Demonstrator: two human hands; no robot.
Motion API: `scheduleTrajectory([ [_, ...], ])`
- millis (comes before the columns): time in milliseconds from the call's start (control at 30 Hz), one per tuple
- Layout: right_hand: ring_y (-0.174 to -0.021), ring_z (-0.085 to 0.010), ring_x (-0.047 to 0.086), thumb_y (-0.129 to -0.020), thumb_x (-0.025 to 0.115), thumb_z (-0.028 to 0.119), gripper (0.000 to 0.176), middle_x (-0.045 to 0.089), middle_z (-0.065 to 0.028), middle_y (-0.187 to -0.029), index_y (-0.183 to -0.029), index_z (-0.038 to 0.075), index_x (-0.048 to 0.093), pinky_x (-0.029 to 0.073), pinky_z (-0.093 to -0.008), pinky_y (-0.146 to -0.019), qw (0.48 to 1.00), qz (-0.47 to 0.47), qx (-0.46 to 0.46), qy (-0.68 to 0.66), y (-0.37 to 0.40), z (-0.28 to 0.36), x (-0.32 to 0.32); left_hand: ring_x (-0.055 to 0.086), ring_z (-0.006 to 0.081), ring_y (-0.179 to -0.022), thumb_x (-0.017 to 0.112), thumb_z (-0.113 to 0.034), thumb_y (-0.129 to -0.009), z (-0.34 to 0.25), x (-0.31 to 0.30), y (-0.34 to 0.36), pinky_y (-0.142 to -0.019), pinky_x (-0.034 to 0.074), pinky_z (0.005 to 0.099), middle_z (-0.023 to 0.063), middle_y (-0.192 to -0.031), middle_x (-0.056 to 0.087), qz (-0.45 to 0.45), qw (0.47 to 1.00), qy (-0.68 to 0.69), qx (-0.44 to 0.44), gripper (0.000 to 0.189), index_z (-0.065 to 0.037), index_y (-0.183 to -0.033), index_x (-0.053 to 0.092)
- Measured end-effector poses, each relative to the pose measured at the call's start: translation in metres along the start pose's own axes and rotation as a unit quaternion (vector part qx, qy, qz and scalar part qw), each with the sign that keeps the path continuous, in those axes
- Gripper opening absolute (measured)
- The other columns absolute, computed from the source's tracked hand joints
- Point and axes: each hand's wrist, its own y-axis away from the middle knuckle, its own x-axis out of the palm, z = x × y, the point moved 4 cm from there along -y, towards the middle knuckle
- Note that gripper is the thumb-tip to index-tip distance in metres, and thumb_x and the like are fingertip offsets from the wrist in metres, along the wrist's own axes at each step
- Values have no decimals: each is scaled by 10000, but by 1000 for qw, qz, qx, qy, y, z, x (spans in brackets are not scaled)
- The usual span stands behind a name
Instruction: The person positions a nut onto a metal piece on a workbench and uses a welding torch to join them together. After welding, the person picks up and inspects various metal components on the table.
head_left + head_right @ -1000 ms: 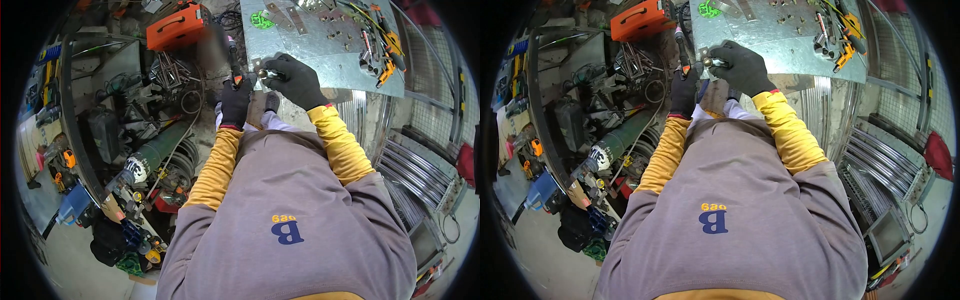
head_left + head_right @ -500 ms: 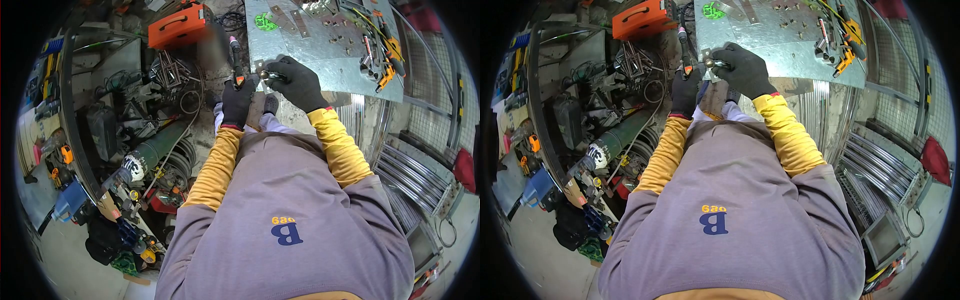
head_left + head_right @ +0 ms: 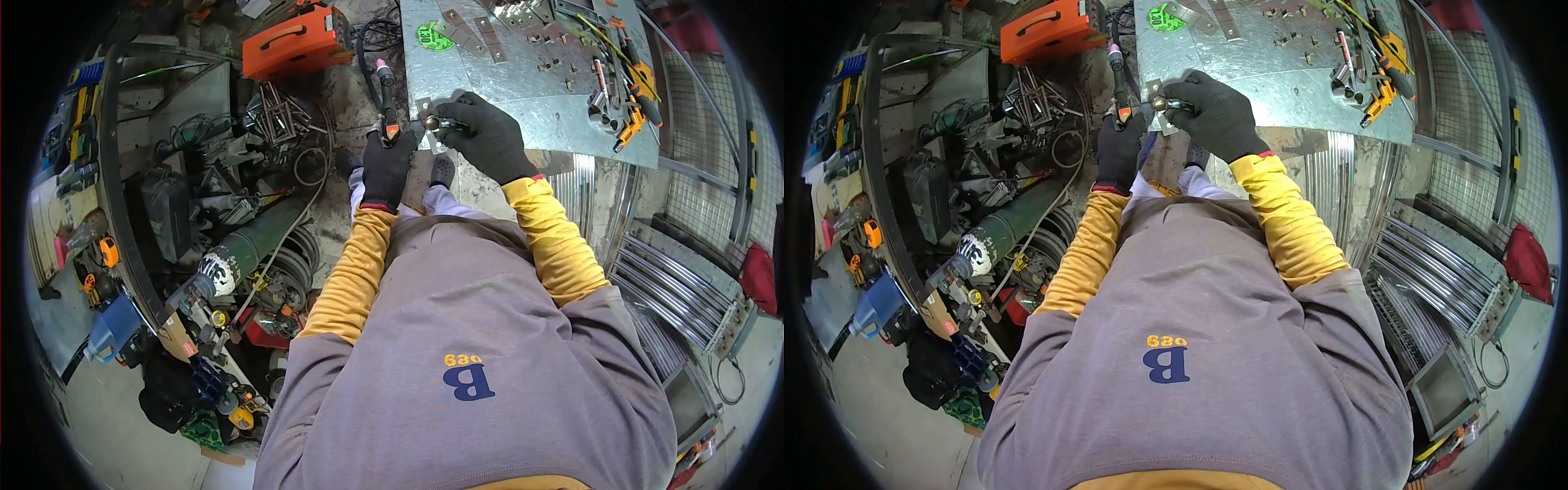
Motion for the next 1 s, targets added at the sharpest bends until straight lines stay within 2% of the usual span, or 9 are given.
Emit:
scheduleTrajectory([
  [267,-840,-170,747,-862,842,128,408,753,-30,-1137,-1261,172,770,603,-303,-779,1000,-13,-22,3,1,-4,0,551,74,-808,679,-201,-1049,-7,-2,4,-711,464,285,-9,-917,644,0,998,-59,39,189,-22,-1109,676],
  [333,-884,-270,754,-881,786,181,369,737,-58,-1112,-1247,216,756,616,-372,-801,999,-18,-28,-42,0,-11,0,564,71,-794,704,-159,-1038,0,-4,2,-700,473,270,-1,-935,662,4,1000,10,14,195,-18,-1161,649],
  [367,-884,-270,754,-881,786,181,369,737,-58,-1112,-1247,216,756,616,-372,-801,999,-18,-30,-41,-1,-15,0,564,71,-794,704,-159,-1038,3,-7,2,-700,473,270,-1,-935,662,3,1000,12,15,195,-18,-1161,649],
  [467,-897,-244,766,-864,780,90,444,721,-71,-1138,-1296,176,728,620,-355,-794,997,19,-53,-60,3,-8,-5,569,69,-799,683,-130,-1042,11,-10,2,-696,472,259,11,-967,663,-1,1000,15,-6,190,-16,-1187,637],
  [533,-967,-185,728,-835,753,-122,632,654,-79,-1289,-1418,104,656,615,-310,-852,986,100,-9,-131,3,5,-11,572,68,-808,675,-123,-1041,6,-10,4,-695,478,257,12,-982,658,-5,1000,-7,9,207,-10,-1210,632],
  [567,-944,-178,724,-804,791,-100,731,630,-65,-1320,-1474,133,613,614,-324,-819,984,102,-11,-144,5,-4,-6,585,73,-819,680,-132,-1039,6,-11,5,-705,490,262,15,-978,659,-5,1000,-1,-7,235,-10,-1234,632],
  [700,-898,-195,724,-768,829,-60,826,619,-68,-1337,-1519,170,571,608,-348,-781,987,123,12,-101,-1,8,-15,592,84,-824,695,-163,-1038,5,-13,4,-715,499,268,17,-973,658,5,998,-43,-44,283,-9,-1264,621],
  [767,-834,-225,708,-731,860,-21,909,617,-79,-1334,-1550,199,533,597,-367,-747,995,79,-64,-12,-2,7,-13,496,67,-755,602,-193,-1068,2,-10,5,-662,450,273,-16,-870,548,0,999,-27,-33,184,-52,-1187,606],
  [1000,-813,-248,704,-721,866,-4,890,622,-85,-1333,-1527,195,543,592,-381,-738,994,95,-51,1,-6,6,-13,493,66,-729,578,-211,-1081,4,-12,2,-644,458,267,-18,-865,538,22,998,-52,-39,214,-58,-1230,584],
])
